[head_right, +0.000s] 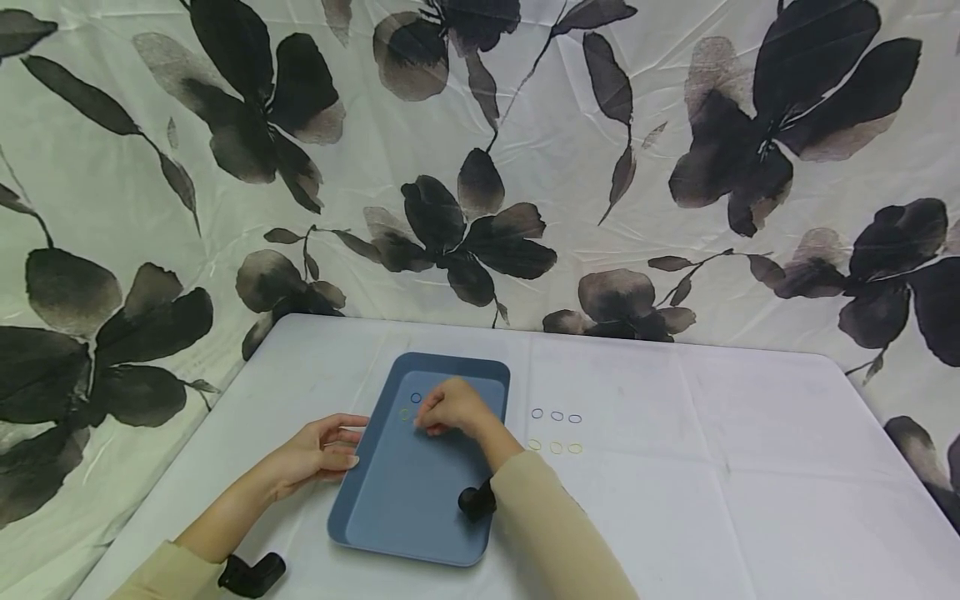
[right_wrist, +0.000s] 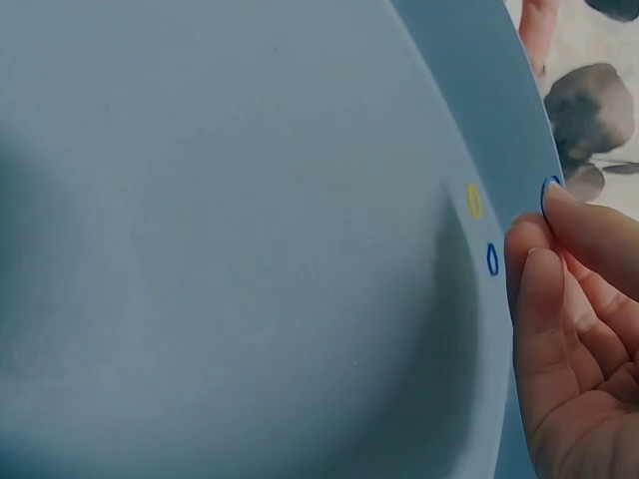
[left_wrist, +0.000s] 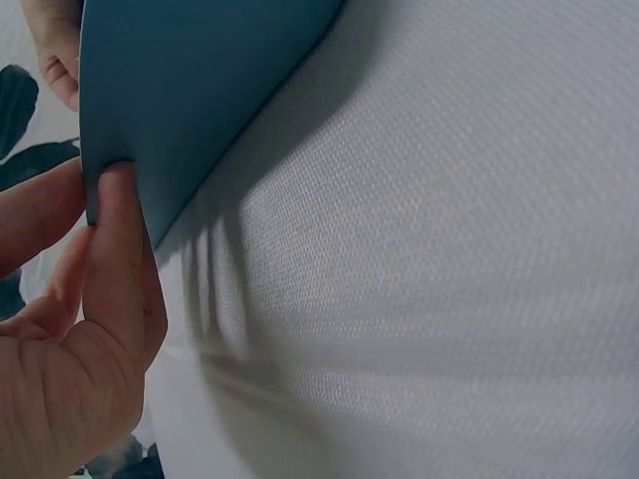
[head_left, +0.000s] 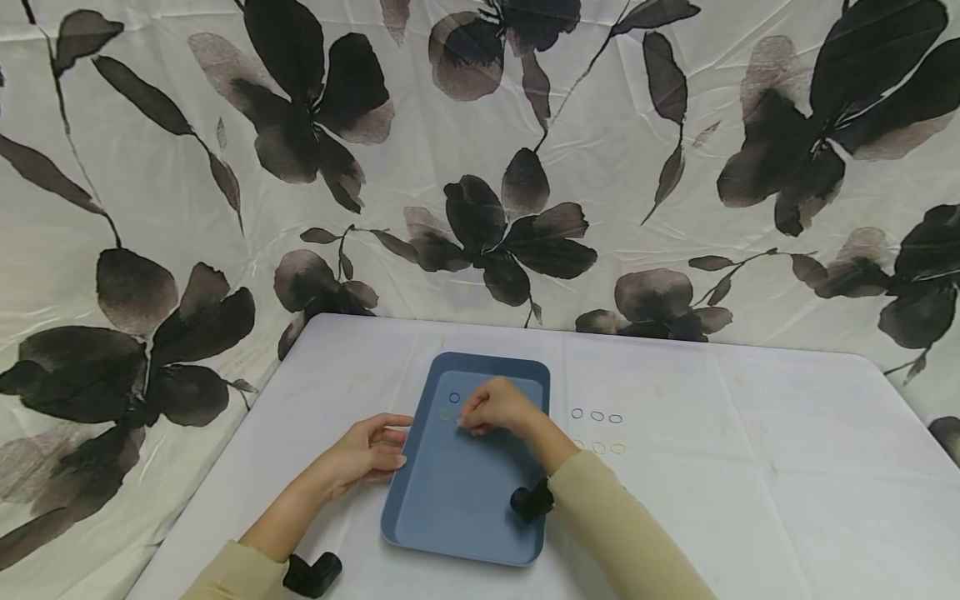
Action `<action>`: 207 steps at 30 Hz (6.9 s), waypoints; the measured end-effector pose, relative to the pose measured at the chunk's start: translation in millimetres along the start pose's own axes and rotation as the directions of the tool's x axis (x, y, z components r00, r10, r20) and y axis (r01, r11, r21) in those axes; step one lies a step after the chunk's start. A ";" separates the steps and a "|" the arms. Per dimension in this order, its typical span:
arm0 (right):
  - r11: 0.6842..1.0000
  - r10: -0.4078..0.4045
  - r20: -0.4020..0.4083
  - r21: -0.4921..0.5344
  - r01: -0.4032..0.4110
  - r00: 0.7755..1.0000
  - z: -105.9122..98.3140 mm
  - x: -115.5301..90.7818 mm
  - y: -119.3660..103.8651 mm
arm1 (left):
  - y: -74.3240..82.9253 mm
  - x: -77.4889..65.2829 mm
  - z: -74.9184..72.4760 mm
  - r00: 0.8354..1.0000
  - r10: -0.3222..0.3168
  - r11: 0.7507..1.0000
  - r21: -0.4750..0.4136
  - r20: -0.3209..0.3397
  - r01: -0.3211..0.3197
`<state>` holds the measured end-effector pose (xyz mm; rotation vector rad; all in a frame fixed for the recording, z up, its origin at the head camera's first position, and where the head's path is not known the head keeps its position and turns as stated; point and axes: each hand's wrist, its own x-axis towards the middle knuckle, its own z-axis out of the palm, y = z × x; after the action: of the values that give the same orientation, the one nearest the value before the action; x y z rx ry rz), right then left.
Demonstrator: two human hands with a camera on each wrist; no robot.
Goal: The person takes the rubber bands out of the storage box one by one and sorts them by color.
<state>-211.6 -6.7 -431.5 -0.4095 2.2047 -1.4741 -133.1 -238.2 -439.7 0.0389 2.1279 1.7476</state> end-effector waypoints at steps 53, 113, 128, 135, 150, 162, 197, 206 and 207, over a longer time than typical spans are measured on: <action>0.999 -0.031 -0.068 0.037 0.033 0.997 -64.9 -31.9 -8.9 | -1.0 0.1 -0.9 1.000 0.002 1.000 -0.001 0.012 -0.002; 0.999 0.042 -0.158 -0.004 -0.044 0.987 -131.0 -75.5 35.7 | -0.7 1.4 -1.9 1.000 0.010 1.000 -0.002 0.012 -0.010; 0.996 0.083 -0.177 0.033 -0.078 0.981 -143.8 -91.5 59.0 | -3.7 -1.8 -3.7 1.000 -0.003 1.000 -0.005 0.013 0.003; 0.991 0.132 -0.212 0.029 -0.129 0.968 -155.8 -97.4 68.8 | 0.1 -1.2 -4.0 1.000 -0.004 1.000 -0.010 0.024 0.004; 0.980 0.196 -0.248 0.022 -0.197 0.949 -170.9 -104.9 86.4 | 1.6 -0.3 -1.1 1.000 -0.007 1.000 -0.029 0.020 0.007; 0.973 0.226 -0.265 0.019 -0.229 0.938 -177.5 -106.5 98.2 | 3.7 -0.6 -0.2 1.000 -0.016 0.999 -0.037 0.019 0.017; 0.955 0.236 -0.265 -0.114 -0.273 0.935 -184.3 -101.9 84.1 | 6.9 -0.8 -1.2 0.999 -0.018 1.000 -0.011 0.031 0.019; 0.974 0.180 -0.247 -0.091 -0.207 0.952 -184.0 -87.9 58.0 | 11.2 -0.7 -1.2 0.999 -0.009 1.000 -0.003 0.032 0.010; 0.975 0.176 -0.248 -0.086 -0.202 0.953 -183.3 -86.0 55.0 | 11.5 -0.8 -1.2 0.999 -0.010 1.000 -0.003 0.033 0.010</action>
<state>-233.7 200.3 -405.2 -0.0517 2.4439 -1.3618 -135.2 -236.9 -428.4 0.0558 2.0984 1.7333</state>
